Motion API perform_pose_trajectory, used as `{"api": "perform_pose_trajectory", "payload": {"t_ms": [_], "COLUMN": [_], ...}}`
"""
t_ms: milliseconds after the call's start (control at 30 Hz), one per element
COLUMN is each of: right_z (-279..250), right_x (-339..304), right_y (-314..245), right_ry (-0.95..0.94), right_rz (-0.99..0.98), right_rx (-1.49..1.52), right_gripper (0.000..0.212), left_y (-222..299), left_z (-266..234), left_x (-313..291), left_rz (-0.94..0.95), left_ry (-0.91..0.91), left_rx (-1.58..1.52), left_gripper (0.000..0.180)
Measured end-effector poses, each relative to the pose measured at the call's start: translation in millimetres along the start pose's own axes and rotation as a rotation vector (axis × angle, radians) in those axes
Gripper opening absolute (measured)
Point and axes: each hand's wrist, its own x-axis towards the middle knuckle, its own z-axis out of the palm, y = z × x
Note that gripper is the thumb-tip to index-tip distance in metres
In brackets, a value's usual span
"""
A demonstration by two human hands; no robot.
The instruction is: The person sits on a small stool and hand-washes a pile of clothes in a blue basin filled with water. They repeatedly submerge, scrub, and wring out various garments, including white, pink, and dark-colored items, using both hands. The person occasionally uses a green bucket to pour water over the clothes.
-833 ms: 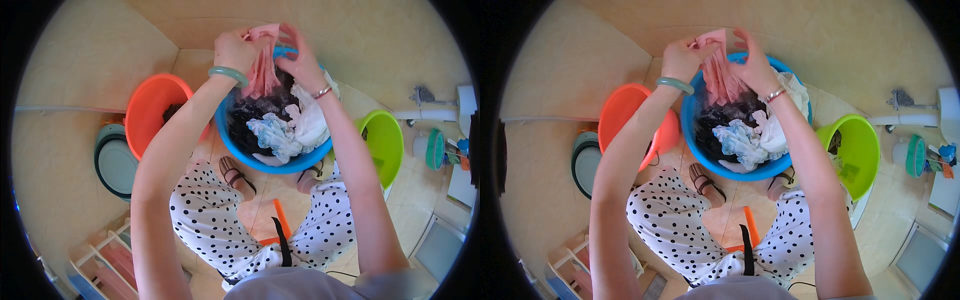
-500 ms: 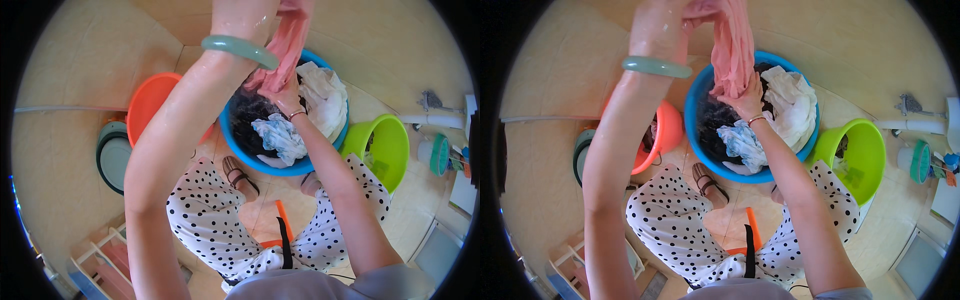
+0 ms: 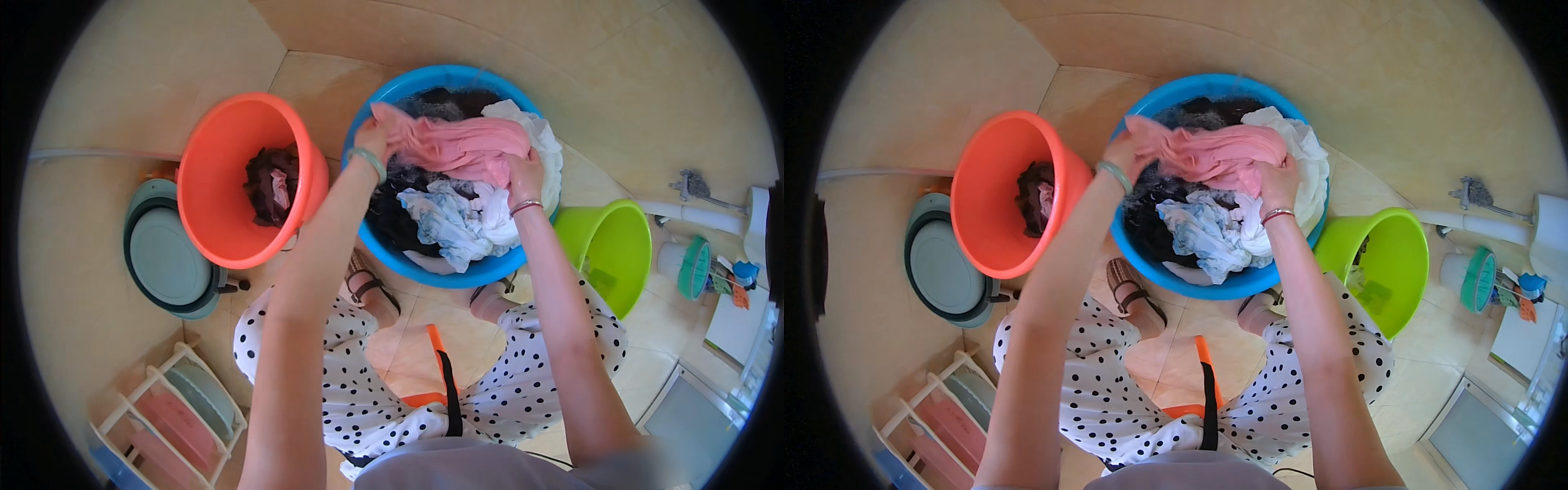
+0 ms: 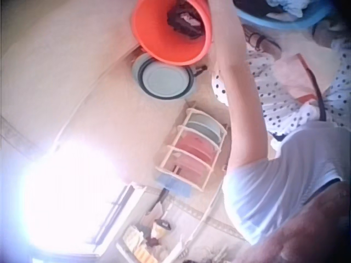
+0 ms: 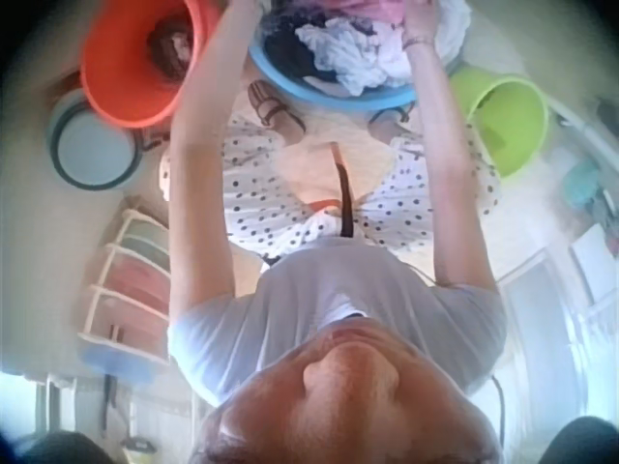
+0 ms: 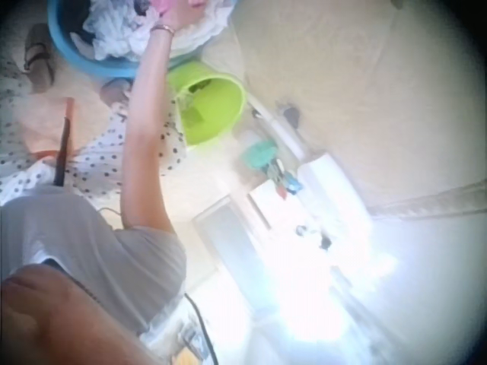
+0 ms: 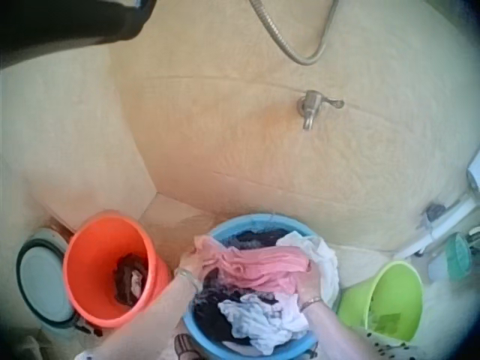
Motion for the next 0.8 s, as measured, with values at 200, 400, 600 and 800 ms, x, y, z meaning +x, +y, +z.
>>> {"api": "perform_pose_trajectory", "payload": {"t_ms": [200, 400, 600, 800], "right_z": [-16, -2, -7, 36], "right_x": [-19, -83, 1, 106], "right_y": [-12, -24, -53, -9], "right_ry": [-0.114, -0.455, -0.69, -0.532], "right_rz": [-0.275, -0.793, -0.53, -0.79], "right_rx": [-0.122, -0.567, -0.749, -1.61], "right_gripper": [0.044, 0.046, 0.05, 0.057], "left_y": [-68, -64, -80, -110], "left_z": [49, 77, 51, 47], "left_x": [-73, -88, -98, -113], "left_rz": [-0.442, -0.409, -0.478, -0.517], "left_ry": [-0.2, -0.469, -0.344, -0.271], "left_rx": [-0.07, -0.666, -0.656, -0.669], "left_gripper": [0.087, 0.062, 0.039, 0.042]}}
